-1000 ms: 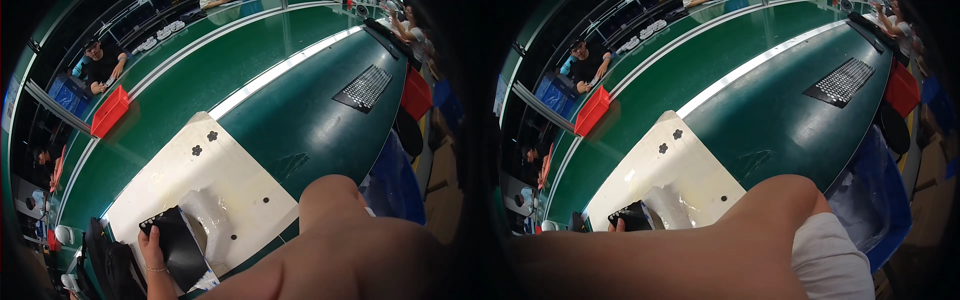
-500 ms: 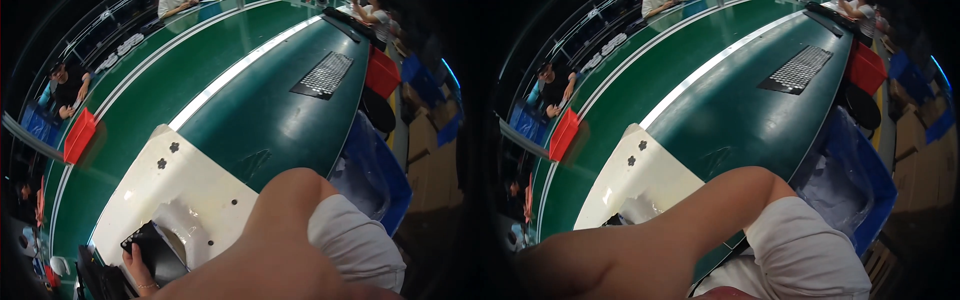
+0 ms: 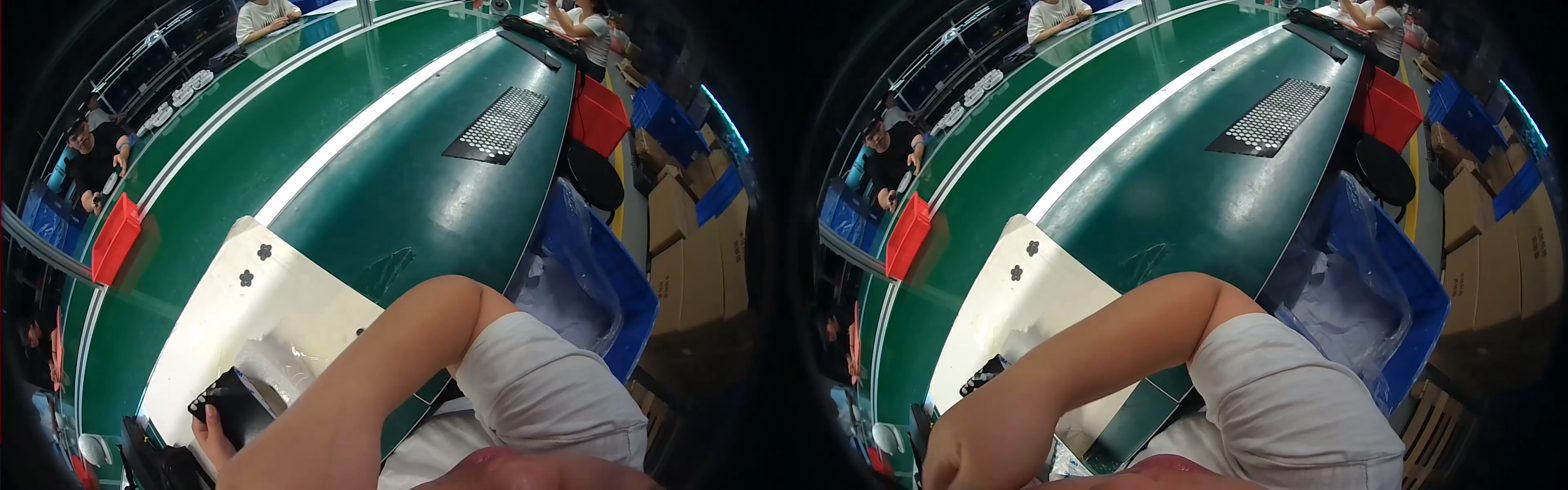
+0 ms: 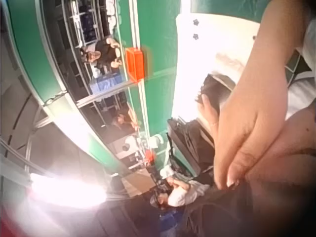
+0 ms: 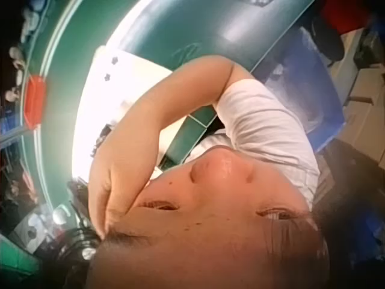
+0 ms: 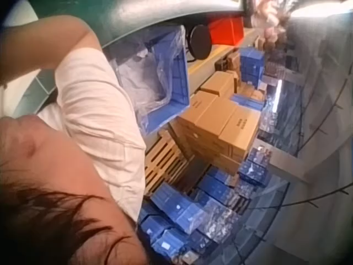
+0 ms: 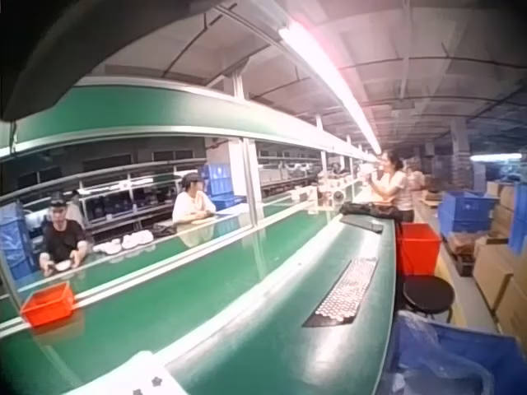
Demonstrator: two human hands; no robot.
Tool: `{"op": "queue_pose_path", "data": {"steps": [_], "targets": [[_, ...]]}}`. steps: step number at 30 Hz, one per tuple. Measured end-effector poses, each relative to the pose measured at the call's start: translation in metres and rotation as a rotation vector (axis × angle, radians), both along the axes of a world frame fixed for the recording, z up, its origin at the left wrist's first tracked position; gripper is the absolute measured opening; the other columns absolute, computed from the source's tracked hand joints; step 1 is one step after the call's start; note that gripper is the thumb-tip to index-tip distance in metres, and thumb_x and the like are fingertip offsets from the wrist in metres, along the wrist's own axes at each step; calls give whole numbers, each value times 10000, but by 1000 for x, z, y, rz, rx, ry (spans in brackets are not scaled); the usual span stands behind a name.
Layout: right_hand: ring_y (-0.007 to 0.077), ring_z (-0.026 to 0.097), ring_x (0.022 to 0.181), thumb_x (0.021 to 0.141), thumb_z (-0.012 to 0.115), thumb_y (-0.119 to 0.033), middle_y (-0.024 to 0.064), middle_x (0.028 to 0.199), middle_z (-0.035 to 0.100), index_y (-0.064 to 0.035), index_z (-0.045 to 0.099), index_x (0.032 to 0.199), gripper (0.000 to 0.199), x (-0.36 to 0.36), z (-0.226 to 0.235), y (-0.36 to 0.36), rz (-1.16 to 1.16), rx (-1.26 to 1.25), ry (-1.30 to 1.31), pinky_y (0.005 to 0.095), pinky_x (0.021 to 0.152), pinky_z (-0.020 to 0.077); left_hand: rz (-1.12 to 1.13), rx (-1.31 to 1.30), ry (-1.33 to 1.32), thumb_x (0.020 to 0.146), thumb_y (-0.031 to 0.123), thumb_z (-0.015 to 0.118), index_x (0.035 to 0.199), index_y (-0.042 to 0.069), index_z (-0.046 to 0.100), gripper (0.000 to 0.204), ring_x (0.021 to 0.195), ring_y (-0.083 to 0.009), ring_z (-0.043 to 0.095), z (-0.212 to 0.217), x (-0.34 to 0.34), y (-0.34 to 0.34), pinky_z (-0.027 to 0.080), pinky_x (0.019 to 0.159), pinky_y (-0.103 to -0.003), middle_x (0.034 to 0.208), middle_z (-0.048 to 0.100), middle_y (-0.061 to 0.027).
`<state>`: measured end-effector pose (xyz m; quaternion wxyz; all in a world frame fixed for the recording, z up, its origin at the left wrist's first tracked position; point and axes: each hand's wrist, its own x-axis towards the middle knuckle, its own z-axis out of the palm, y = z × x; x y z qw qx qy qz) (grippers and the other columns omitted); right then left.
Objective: Assembling a security camera by fitting the plastic housing and electronic components together.
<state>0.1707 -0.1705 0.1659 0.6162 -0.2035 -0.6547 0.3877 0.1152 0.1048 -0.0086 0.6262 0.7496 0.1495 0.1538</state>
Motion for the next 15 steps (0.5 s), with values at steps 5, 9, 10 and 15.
{"op": "queue_pose_path", "data": {"steps": [5, 9, 10, 15], "targets": [[220, 571, 834, 858, 443, -175, 123, 920, 604, 1, 586, 953, 247, 19, 8, -19, -207, -50, -442, 301, 728, 438, -70, -73, -9, 844, 181, 554, 982, 2, 544, 226, 790, -74, 481, 2, -3, -1, 387, 735, -221, 899, 565, -1], [195, 595, 682, 806, 528, -180, 89, 724, 614, 10, 606, 846, 210, 23, 20, -46, -675, -5, -225, 280, 584, 443, -118, -49, -24, 840, 170, 554, 984, -1, 547, 223, 791, -76, 482, 8, 4, -18, 388, 734, -222, 899, 565, 1], [199, 594, 679, 807, 531, -179, 98, 727, 610, 13, 605, 844, 209, 22, 24, -54, -658, 58, -36, 272, 582, 443, -115, -39, -19, 839, 167, 554, 984, -2, 548, 223, 791, -77, 483, 9, 5, -20, 389, 734, -222, 899, 565, 2], [182, 568, 569, 815, 494, -124, 106, 653, 591, 13, 584, 739, 181, 18, 24, -69, -468, 197, 143, 256, 491, 423, -33, -57, 26, 815, 125, 570, 1010, -5, 548, 236, 810, -88, 497, 17, 1, -17, 395, 750, -233, 910, 569, -2]]}}
